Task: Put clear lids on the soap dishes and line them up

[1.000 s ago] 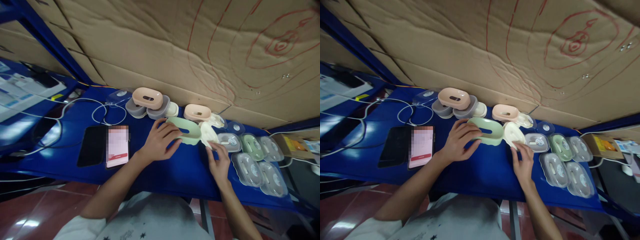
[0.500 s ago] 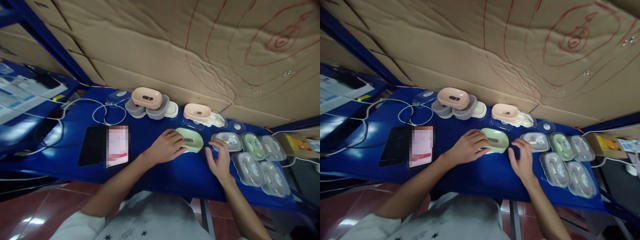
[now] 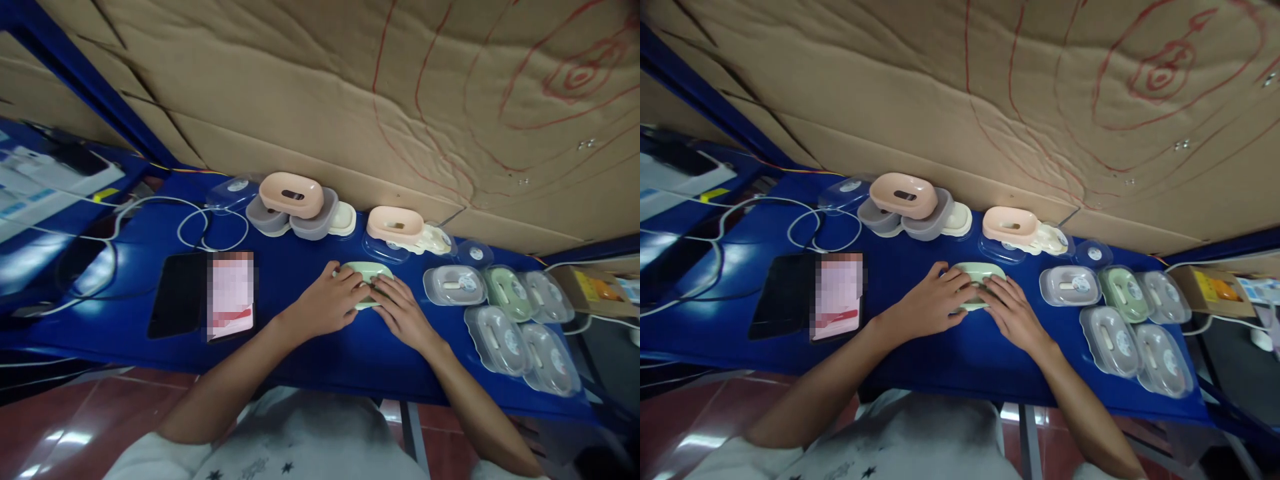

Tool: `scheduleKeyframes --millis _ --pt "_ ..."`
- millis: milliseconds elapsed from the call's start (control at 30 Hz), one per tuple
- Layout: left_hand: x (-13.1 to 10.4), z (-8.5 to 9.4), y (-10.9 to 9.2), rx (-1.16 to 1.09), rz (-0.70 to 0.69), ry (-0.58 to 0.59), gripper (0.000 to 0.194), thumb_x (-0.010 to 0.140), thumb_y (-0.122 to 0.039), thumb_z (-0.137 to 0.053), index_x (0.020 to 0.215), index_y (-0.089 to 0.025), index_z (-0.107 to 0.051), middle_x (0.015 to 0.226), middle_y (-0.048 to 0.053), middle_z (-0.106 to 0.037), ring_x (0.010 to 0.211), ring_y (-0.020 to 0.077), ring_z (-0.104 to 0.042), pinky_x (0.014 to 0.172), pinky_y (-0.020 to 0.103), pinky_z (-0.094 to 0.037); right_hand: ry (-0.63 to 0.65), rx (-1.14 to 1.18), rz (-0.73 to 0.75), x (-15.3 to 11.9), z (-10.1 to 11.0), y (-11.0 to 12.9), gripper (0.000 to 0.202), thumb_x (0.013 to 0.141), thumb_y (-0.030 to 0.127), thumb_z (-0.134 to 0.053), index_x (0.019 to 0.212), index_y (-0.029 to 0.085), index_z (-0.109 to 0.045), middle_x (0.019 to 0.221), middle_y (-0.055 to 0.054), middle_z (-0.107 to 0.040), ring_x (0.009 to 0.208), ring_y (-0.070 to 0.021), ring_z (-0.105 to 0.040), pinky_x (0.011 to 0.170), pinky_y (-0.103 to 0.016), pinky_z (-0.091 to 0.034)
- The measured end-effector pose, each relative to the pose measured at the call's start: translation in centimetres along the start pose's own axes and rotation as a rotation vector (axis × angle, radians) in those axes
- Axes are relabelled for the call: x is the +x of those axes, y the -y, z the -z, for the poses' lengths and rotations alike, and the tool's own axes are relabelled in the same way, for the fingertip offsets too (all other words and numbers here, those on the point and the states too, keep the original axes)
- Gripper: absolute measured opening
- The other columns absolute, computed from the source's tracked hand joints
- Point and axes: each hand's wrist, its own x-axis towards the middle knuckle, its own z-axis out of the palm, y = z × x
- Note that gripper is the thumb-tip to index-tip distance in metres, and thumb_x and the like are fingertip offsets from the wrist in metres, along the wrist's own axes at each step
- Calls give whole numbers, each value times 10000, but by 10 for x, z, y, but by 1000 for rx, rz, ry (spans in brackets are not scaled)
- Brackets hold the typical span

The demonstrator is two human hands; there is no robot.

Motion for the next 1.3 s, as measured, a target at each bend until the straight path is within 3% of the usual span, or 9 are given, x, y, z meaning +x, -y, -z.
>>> scheduleKeyframes --millis 133,300,533,667,1100,1200,1300 --pt "-2 0 0 1 -1 -1 176 975 -276 -696 1113 -197 -622 1203 100 -671 1148 299 -577 975 484 -376 -41 19 7 0 1 3 495 1068 197 -565 1551 307 -560 1505 -74 -666 1489 -253 -547 1314 -583 -357" --pt "-1 1 -1 9 31 21 161 995 -283 -680 1107 -186 -618 1155 106 -674 1144 304 -581 986 487 -374 -9 32 2 4 0 4 430 1066 242 -597 1495 264 -596 1528 -92 -644 1516 -265 -516 1293 -581 -395" --pt "-2 1 -1 15 55 8 234 973 -318 -739 1120 -185 -617 1176 102 -678 1130 301 -589 946 475 -382 -37 -17 30 5 0 9 441 1071 170 -554 1503 255 -584 1481 -97 -682 1488 -244 -549 1301 -554 -378" --pt "-4 0 1 11 69 10 288 976 -364 -750 1153 -180 -617 1170 105 -679 1147 311 -591 936 463 -383 10 -10 6 8 -1 10 413 1079 202 -550 1486 251 -598 1489 -91 -675 1504 -246 -531 1298 -547 -386" --pt "-5 -5 0 -79 152 167 358 969 -347 -774 1232 -183 -596 1289 106 -655 1222 312 -563 950 458 -407 29 -72 57 8 -1 14 483 1077 145 -515 1541 269 -564 1508 -80 -665 1484 -237 -555 1282 -522 -422" --pt "-4 -5 0 -70 150 147 352 971 -359 -765 1230 -189 -597 1277 118 -652 1222 317 -558 955 448 -406 -13 -51 79 10 11 9 462 1070 167 -548 1521 264 -579 1473 -77 -690 1437 -231 -601 1258 -502 -457" --pt "-2 -4 1 -89 153 130 355 978 -343 -743 1268 -197 -599 1287 122 -641 1239 320 -557 972 455 -415 -201 -95 -65 19 41 -4 404 1068 199 -539 1453 270 -639 1368 -81 -748 1336 -248 -671 1191 -494 -511"
